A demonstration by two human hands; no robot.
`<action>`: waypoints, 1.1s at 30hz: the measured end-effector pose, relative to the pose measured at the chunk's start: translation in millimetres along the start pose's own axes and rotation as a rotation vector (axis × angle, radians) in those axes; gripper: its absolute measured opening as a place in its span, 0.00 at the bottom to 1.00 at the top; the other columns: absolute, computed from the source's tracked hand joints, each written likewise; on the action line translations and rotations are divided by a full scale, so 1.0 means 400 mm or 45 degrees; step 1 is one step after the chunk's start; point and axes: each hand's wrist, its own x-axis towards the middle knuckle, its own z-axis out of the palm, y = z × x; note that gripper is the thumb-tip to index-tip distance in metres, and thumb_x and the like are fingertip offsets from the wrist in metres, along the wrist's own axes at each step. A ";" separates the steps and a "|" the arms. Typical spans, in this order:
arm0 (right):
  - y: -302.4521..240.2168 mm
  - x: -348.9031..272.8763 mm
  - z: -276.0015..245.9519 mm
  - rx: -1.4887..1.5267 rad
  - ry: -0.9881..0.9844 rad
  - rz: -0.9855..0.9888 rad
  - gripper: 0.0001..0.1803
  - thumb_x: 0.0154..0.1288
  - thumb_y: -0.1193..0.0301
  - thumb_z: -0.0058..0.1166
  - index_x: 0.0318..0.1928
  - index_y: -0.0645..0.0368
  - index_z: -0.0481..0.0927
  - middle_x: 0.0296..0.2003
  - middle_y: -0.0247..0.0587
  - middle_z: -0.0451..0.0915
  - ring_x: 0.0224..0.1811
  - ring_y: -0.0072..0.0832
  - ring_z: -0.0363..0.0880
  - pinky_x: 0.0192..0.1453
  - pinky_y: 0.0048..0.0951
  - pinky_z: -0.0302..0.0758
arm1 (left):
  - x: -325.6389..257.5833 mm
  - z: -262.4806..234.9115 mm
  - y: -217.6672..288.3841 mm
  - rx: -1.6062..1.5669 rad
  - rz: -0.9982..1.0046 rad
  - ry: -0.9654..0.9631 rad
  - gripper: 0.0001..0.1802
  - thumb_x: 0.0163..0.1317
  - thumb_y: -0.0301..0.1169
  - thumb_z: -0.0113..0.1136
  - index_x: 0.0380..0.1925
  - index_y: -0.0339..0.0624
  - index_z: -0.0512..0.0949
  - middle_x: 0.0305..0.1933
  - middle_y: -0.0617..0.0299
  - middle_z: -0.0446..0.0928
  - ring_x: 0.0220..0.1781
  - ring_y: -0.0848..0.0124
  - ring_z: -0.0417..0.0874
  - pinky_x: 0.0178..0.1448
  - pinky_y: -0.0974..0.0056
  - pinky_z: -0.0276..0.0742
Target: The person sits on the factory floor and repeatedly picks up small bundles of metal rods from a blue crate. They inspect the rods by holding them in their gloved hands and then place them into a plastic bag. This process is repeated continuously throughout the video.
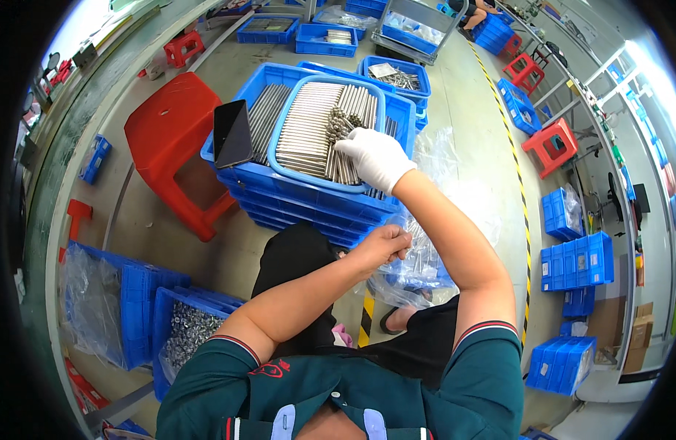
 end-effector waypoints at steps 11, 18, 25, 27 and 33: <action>0.006 -0.010 0.010 -0.161 -0.048 -0.005 0.12 0.49 0.78 0.51 0.37 0.57 0.79 0.30 0.44 0.77 0.35 0.44 0.78 0.40 0.41 0.75 | 0.013 0.019 -0.008 0.020 -0.054 -0.020 0.11 0.64 0.39 0.55 0.30 0.43 0.73 0.22 0.68 0.73 0.20 0.83 0.64 0.24 0.76 0.56; 0.028 -0.039 -0.033 -0.103 0.144 0.018 0.12 0.50 0.77 0.54 0.38 0.56 0.79 0.30 0.41 0.77 0.36 0.42 0.77 0.41 0.39 0.75 | 0.015 0.026 -0.008 0.021 -0.057 -0.023 0.12 0.65 0.40 0.55 0.30 0.44 0.73 0.22 0.69 0.73 0.21 0.83 0.64 0.25 0.77 0.57; 0.085 -0.190 -0.122 -0.032 0.329 0.083 0.10 0.52 0.77 0.55 0.38 0.57 0.79 0.32 0.44 0.78 0.37 0.43 0.77 0.42 0.39 0.75 | 0.024 0.037 -0.019 0.077 -0.066 -0.036 0.10 0.64 0.39 0.55 0.31 0.45 0.74 0.23 0.69 0.73 0.22 0.83 0.65 0.27 0.76 0.59; 0.134 -0.275 -0.135 -0.016 0.327 0.211 0.10 0.55 0.72 0.53 0.39 0.55 0.79 0.34 0.45 0.79 0.38 0.43 0.78 0.45 0.37 0.74 | 0.028 0.036 -0.025 0.116 -0.038 -0.040 0.10 0.64 0.38 0.56 0.32 0.44 0.75 0.23 0.69 0.73 0.23 0.82 0.66 0.28 0.76 0.60; 0.269 -0.623 -0.105 0.043 -0.167 1.021 0.14 0.58 0.63 0.49 0.41 0.56 0.81 0.37 0.47 0.81 0.39 0.43 0.78 0.46 0.38 0.73 | 0.022 0.055 -0.024 0.129 -0.099 -0.004 0.10 0.63 0.35 0.58 0.36 0.39 0.76 0.24 0.68 0.72 0.24 0.81 0.67 0.30 0.76 0.61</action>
